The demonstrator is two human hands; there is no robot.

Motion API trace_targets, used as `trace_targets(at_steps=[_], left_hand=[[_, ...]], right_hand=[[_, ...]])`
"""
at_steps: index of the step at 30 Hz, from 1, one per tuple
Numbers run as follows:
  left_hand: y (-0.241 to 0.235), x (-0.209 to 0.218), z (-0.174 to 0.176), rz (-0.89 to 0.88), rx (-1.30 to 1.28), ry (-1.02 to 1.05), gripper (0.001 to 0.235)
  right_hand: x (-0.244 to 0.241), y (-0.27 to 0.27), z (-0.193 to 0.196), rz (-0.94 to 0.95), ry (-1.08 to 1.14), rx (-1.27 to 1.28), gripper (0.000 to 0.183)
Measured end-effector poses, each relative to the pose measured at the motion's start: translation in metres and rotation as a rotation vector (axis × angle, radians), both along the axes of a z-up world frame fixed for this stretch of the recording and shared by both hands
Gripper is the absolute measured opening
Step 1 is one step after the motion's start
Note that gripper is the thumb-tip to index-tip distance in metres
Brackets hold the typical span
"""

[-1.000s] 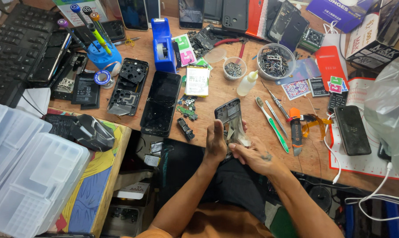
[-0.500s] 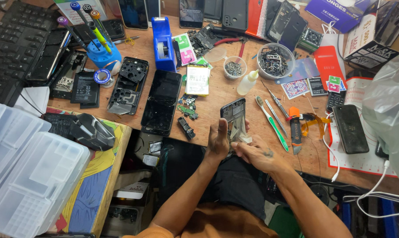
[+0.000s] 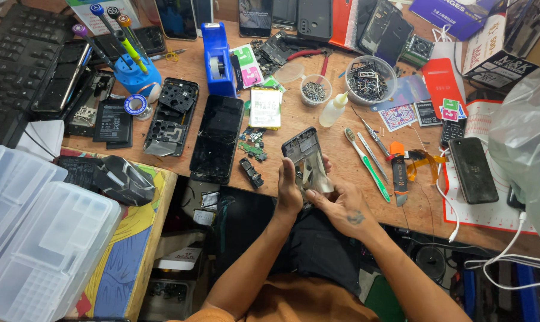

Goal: The person cleans the interior of a disassembled smartphone chassis using a small brush and a toothbrush. They remove adhesive residue and wipe the metal frame and internal surfaces.

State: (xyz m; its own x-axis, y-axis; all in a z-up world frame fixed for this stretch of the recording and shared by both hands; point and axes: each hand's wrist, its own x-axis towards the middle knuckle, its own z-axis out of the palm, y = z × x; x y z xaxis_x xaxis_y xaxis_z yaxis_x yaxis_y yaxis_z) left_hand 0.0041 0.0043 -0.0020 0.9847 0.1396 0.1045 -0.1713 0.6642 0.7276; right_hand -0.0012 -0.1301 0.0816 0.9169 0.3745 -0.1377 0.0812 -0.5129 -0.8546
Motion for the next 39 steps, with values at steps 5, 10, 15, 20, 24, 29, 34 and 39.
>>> trace_targets(at_steps=[5,10,15,20,24,29,34,39], left_hand=[[-0.001,-0.001,0.003,0.008,0.022,0.021,0.090],[-0.002,-0.002,0.001,0.029,0.069,0.003,0.090],[-0.003,-0.003,0.004,0.021,0.077,-0.013,0.092],[-0.003,-0.006,0.011,0.036,0.110,-0.036,0.094],[-0.003,-0.008,0.013,0.015,0.152,-0.005,0.093],[0.000,-0.003,0.013,-0.002,0.067,-0.033,0.087],[0.006,-0.005,0.014,-0.034,0.156,0.017,0.084],[0.005,-0.002,0.012,-0.131,0.156,0.038,0.086]], right_hand=[[0.003,-0.002,-0.005,0.075,0.153,-0.090,0.036],[0.005,-0.004,-0.014,0.148,0.102,-0.106,0.039],[0.005,-0.003,-0.021,0.084,0.290,-0.120,0.042],[0.009,-0.008,-0.030,0.140,0.314,0.068,0.034],[0.012,-0.017,-0.044,0.115,0.408,0.085,0.034],[0.018,-0.028,-0.059,0.113,0.445,0.255,0.033],[0.016,-0.038,-0.051,-0.026,0.605,0.380,0.028],[0.022,-0.033,-0.019,0.038,0.643,0.368,0.032]])
